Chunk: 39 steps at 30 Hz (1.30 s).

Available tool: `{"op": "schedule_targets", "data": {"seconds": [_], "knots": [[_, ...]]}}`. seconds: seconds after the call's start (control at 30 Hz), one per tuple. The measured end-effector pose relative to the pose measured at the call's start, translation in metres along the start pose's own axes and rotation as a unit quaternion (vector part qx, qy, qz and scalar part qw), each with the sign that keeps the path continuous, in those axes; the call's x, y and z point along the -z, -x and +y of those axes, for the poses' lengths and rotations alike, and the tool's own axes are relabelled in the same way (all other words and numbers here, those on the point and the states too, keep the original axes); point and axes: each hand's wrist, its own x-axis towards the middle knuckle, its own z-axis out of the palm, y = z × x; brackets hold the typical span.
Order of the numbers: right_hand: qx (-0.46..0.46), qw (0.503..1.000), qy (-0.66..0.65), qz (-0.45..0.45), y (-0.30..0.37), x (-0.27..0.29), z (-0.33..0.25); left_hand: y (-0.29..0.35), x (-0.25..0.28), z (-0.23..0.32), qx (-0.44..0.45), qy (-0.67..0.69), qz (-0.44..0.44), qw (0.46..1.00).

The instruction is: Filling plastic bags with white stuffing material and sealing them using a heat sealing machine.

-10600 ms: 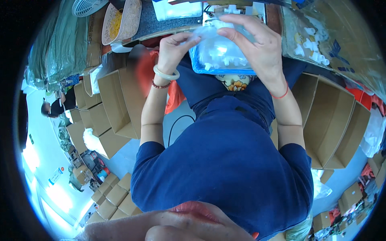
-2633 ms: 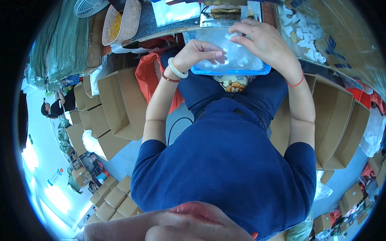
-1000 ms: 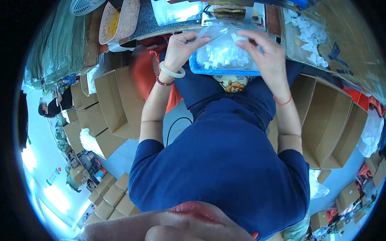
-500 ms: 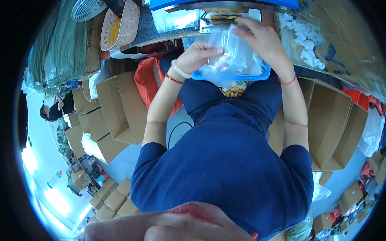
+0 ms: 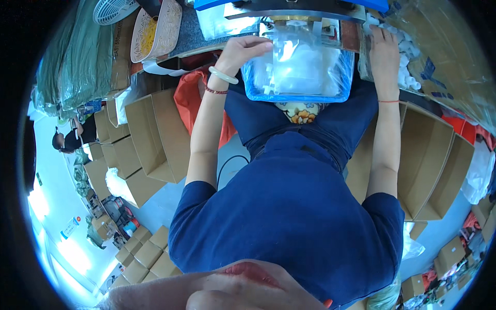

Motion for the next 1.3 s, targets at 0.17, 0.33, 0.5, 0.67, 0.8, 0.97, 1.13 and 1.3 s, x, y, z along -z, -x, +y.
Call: {"op": "schedule_targets", "data": {"seconds": [0.17, 0.33, 0.5, 0.67, 0.8, 0.97, 1.13, 1.3], "knots": [[0.009, 0.998, 0.007, 0.061, 0.004, 0.001, -0.008, -0.005, -0.019, -0.006, 0.008, 0.154, -0.036, 0.987], [-0.014, 0.991, -0.078, 0.104, 0.013, 0.032, -0.045, -0.008, -0.057, -0.023, 0.062, 0.389, -0.086, 0.915], [-0.01, 0.983, -0.177, 0.057, 0.023, 0.034, -0.069, -0.013, -0.058, -0.034, 0.065, 0.341, -0.065, 0.936], [-0.022, 0.97, -0.23, 0.075, 0.022, 0.028, -0.097, -0.004, -0.059, -0.043, 0.071, 0.286, -0.04, 0.955], [-0.005, 0.958, -0.281, 0.062, 0.012, 0.01, -0.121, -0.001, -0.056, -0.043, 0.062, 0.252, -0.036, 0.965], [0.015, 0.971, -0.184, 0.149, -0.006, -0.005, -0.15, 0.001, -0.054, -0.049, 0.058, 0.227, -0.032, 0.972], [0.055, 0.979, -0.141, 0.138, 0.001, -0.038, -0.156, 0.006, -0.054, -0.055, 0.041, 0.186, -0.044, 0.981], [-0.002, 0.934, -0.334, 0.129, 0.02, -0.033, -0.156, 0.024, -0.048, -0.059, 0.044, 0.197, -0.05, 0.978]]}}
